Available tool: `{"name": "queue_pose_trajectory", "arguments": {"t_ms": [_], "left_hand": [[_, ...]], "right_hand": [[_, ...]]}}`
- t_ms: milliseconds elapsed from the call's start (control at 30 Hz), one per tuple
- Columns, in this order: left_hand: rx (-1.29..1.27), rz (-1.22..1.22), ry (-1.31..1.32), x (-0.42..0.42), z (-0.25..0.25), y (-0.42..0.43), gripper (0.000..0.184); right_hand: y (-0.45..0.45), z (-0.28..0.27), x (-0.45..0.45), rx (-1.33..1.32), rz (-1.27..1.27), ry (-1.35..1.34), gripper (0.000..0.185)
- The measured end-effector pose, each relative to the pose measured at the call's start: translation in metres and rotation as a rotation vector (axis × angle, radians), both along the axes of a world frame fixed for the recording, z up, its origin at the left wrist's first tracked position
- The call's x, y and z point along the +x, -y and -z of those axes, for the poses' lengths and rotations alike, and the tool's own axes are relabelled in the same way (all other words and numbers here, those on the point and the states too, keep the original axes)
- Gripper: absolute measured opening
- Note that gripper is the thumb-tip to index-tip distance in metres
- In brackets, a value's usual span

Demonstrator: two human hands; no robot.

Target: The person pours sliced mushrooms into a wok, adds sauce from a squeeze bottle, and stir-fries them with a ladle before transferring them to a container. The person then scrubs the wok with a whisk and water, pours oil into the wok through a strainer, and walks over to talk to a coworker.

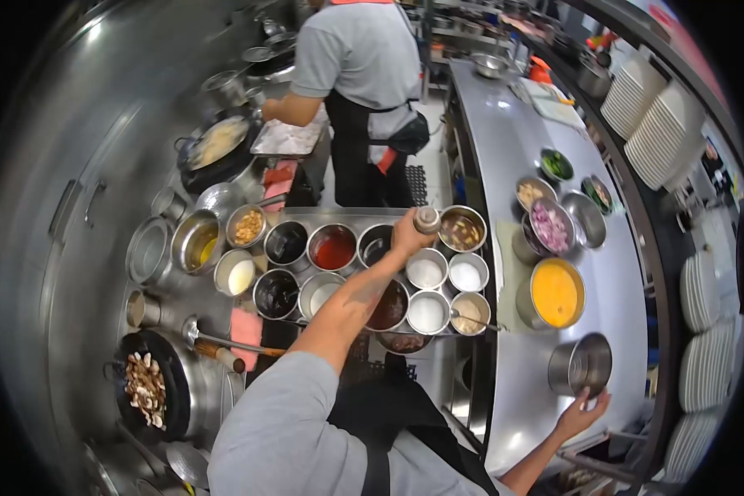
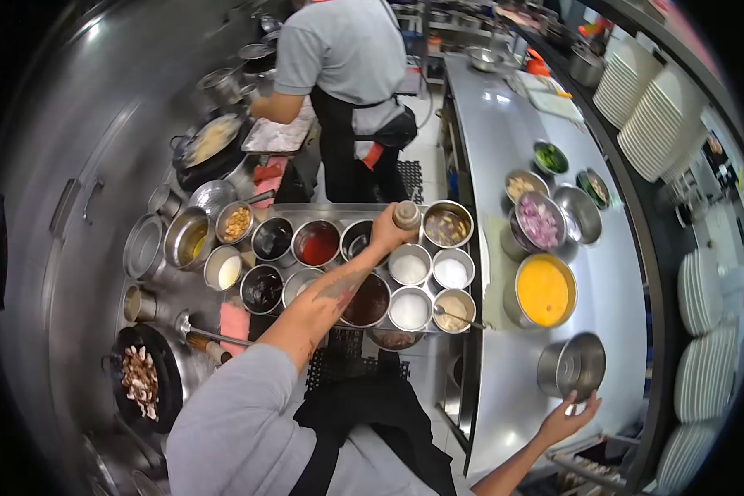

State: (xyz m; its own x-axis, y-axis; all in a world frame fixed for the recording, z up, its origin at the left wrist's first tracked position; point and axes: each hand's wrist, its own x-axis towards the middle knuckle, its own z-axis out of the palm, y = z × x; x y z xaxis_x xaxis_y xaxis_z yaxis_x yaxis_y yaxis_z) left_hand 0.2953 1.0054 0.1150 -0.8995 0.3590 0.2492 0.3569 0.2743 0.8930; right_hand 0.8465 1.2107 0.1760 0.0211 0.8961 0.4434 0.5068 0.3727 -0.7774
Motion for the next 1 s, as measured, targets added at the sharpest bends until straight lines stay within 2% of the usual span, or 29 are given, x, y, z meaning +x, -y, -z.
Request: {"name": "queue_pose_trajectory", "arguments": {"t_ms": [33,67,133,167,200,267,300,367,400,433,500,533,567,600,633,667,700,733,767,800,833,867,967,1000], "left_hand": [[-0.001,-0.026,-0.005,0.001,-0.019,0.013,0.06],[0.042,-0.021,-0.038,0.01,-0.047,0.03,0.059],[0.159,-0.001,-0.151,0.024,-0.103,0.07,0.055],[0.195,0.034,-0.198,0.028,-0.133,0.096,0.057],[0.231,0.061,-0.246,0.035,-0.163,0.123,0.058],[0.566,0.003,-0.266,0.066,-0.218,0.173,0.059],[0.513,-0.013,-0.285,0.077,-0.217,0.204,0.059],[0.572,0.011,-0.395,0.109,-0.217,0.247,0.058],[0.706,-0.019,-0.37,0.124,-0.201,0.261,0.057],[0.536,-0.034,-0.337,0.139,-0.184,0.296,0.053],[0.421,-0.155,-0.294,0.186,-0.168,0.362,0.047],[0.268,-0.184,-0.333,0.211,-0.156,0.403,0.052],[0.392,-0.19,-0.304,0.232,-0.146,0.442,0.053],[0.369,-0.395,-0.328,0.265,-0.151,0.475,0.056],[0.327,-0.502,-0.262,0.293,-0.149,0.518,0.059],[0.163,-0.651,-0.277,0.321,-0.16,0.563,0.066],[-0.111,-0.821,-0.272,0.348,-0.199,0.591,0.074],[-0.257,-0.996,-0.174,0.371,-0.208,0.629,0.072],[-0.381,-1.023,-0.134,0.388,-0.22,0.667,0.075],[-0.58,-1.068,-0.091,0.405,-0.216,0.718,0.075],[-0.713,-1.064,0.101,0.419,-0.244,0.739,0.073],[-0.897,-1.078,0.186,0.43,-0.241,0.779,0.069],[-1.357,-1.04,0.408,0.45,-0.254,0.841,0.068],[-1.361,-1.047,0.412,0.451,-0.259,0.854,0.068]], "right_hand": [[0.004,-0.028,-0.024,0.028,-0.062,-0.006,0.057],[-0.002,-0.028,-0.029,0.022,-0.089,-0.004,0.057],[-0.025,-0.027,-0.045,0.262,-0.005,0.516,0.06],[-0.029,-0.019,-0.045,0.113,0.005,0.667,0.061],[-0.03,-0.022,-0.056,0.138,-0.035,0.661,0.061],[-0.02,-0.033,-0.078,0.304,-0.046,0.844,0.059],[-0.017,-0.042,-0.1,0.437,-0.187,0.721,0.055],[0.01,-0.058,-0.172,0.382,-0.509,0.349,0.048],[0.054,-0.083,-0.215,0.17,-0.699,0.156,0.046],[0.075,-0.081,-0.25,0.192,-0.871,0.196,0.044],[0.162,-0.08,-0.308,-0.065,-1.193,0.122,0.041],[0.209,-0.076,-0.33,-0.027,-1.352,0.159,0.041],[0.265,-0.075,-0.34,0.057,-1.501,0.148,0.038],[0.321,-0.093,-0.339,-0.299,-1.694,0.258,0.036],[0.361,-0.08,-0.343,0.037,-1.782,0.371,0.036],[0.4,-0.075,-0.344,0.057,-1.904,0.468,0.043],[0.431,-0.064,-0.344,0.056,-1.99,0.469,0.04],[0.461,-0.053,-0.345,0.056,-2.082,0.467,0.037],[0.486,-0.041,-0.345,-0.031,-2.117,0.509,0.039],[0.508,-0.011,-0.354,0.046,-2.102,0.541,0.042],[0.533,-0.014,-0.352,0.014,-2.095,0.671,0.044],[0.551,-0.019,-0.349,-0.014,-2.067,0.796,0.046],[0.586,0.052,-0.371,0.242,-2.028,0.853,0.052],[0.592,0.069,-0.375,0.243,-2.037,0.85,0.052]]}}
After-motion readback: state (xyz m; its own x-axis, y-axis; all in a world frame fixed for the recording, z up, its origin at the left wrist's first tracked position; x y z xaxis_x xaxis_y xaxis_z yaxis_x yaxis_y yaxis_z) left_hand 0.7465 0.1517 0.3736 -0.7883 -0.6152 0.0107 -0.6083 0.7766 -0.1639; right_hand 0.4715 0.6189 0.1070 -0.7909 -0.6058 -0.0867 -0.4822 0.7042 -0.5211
